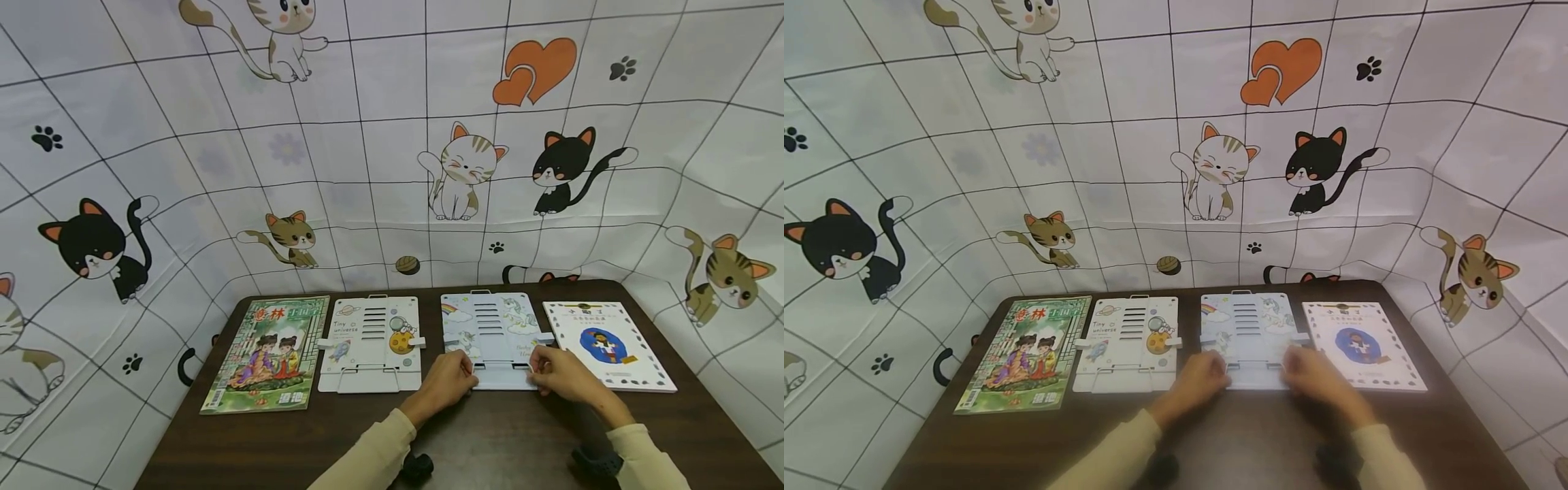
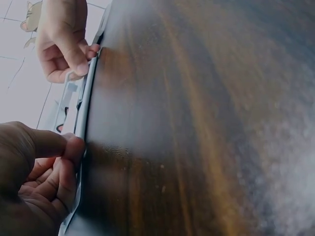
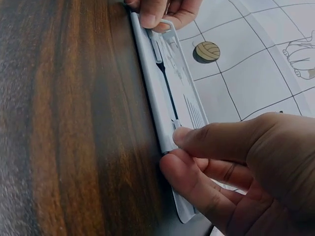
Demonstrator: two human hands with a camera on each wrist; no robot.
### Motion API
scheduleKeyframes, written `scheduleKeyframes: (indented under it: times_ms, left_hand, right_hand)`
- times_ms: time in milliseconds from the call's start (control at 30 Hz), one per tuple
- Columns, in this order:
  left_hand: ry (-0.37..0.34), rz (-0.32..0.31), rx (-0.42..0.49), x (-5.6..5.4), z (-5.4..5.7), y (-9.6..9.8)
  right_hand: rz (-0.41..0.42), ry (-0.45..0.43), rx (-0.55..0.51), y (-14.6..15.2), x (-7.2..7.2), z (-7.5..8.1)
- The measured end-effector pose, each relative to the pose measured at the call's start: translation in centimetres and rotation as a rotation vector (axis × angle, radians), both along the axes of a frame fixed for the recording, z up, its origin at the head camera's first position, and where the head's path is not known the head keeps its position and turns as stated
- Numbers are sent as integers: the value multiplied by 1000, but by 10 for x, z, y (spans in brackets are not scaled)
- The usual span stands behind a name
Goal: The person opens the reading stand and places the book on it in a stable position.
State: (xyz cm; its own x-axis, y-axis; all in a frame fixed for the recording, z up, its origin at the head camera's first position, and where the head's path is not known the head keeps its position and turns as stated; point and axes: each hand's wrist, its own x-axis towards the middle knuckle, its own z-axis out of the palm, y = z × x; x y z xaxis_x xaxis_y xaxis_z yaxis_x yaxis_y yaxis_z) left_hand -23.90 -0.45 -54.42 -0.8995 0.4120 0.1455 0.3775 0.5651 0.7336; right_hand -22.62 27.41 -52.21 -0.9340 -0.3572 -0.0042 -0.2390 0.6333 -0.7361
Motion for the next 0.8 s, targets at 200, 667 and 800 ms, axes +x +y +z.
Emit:
scheduleKeyframes:
  times_ms: [200, 667, 800]
  left_hand:
    - [-2, -32, 33, 1, -2, -2]
    - [-17, -67, 84, 0, -5, -3]
    - [-40, -74, 85, -1, -5, -4]
  right_hand:
    - [31, 1, -16, 3, 0, -2]
    - [25, 15, -26, 4, 1, -4]
    - [34, -2, -29, 5, 0, -2]
